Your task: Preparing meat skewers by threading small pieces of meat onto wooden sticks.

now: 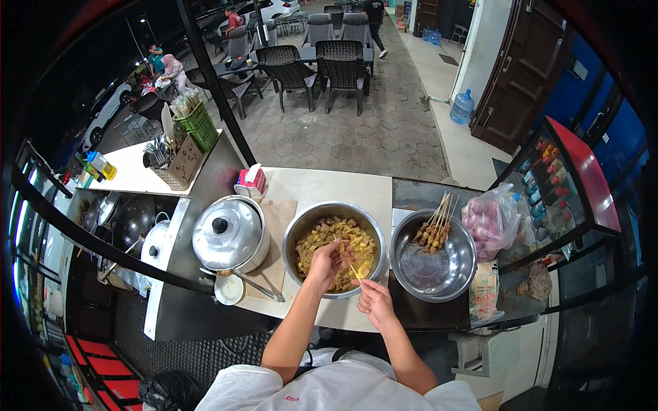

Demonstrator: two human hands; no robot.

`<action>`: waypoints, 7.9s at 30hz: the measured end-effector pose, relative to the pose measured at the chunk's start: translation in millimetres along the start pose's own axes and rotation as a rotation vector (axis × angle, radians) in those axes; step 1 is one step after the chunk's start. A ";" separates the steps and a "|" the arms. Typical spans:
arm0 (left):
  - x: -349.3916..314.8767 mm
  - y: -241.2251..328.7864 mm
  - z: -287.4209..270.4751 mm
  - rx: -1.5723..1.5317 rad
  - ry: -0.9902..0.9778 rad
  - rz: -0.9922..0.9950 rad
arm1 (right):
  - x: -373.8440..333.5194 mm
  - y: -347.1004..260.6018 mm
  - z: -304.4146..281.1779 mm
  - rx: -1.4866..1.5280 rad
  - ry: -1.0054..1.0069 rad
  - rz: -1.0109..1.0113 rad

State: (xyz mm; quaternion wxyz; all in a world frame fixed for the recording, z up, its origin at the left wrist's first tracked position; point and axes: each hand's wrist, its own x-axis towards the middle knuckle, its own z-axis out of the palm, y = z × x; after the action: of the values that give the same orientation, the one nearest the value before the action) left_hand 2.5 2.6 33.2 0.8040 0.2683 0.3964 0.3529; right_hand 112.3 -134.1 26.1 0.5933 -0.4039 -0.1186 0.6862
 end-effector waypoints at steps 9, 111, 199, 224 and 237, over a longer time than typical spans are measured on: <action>-1.5 -5.2 -15.2 -0.190 -0.175 -0.041 | 4.8 2.1 1.7 0.056 -0.036 -0.057; 14.9 6.4 -6.3 -0.011 0.090 0.082 | 25.5 31.9 -3.2 -0.621 0.211 -0.511; 57.1 -4.9 -67.2 2.067 -0.378 0.467 | 10.9 -7.5 -36.9 -0.612 0.535 -0.534; 61.9 12.9 -87.1 1.761 -0.087 0.352 | 12.2 -0.4 -37.6 -0.594 0.491 -0.506; 73.2 -22.5 -88.6 2.122 -0.135 0.648 | 10.6 -0.9 -36.7 -0.617 0.453 -0.558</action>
State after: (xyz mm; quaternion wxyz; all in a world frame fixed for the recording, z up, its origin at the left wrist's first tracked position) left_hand -30.8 59.5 -63.5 0.0563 0.9297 0.3637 0.0129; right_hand 138.7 -135.8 -1.3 0.6183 -0.6534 -0.2885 0.3279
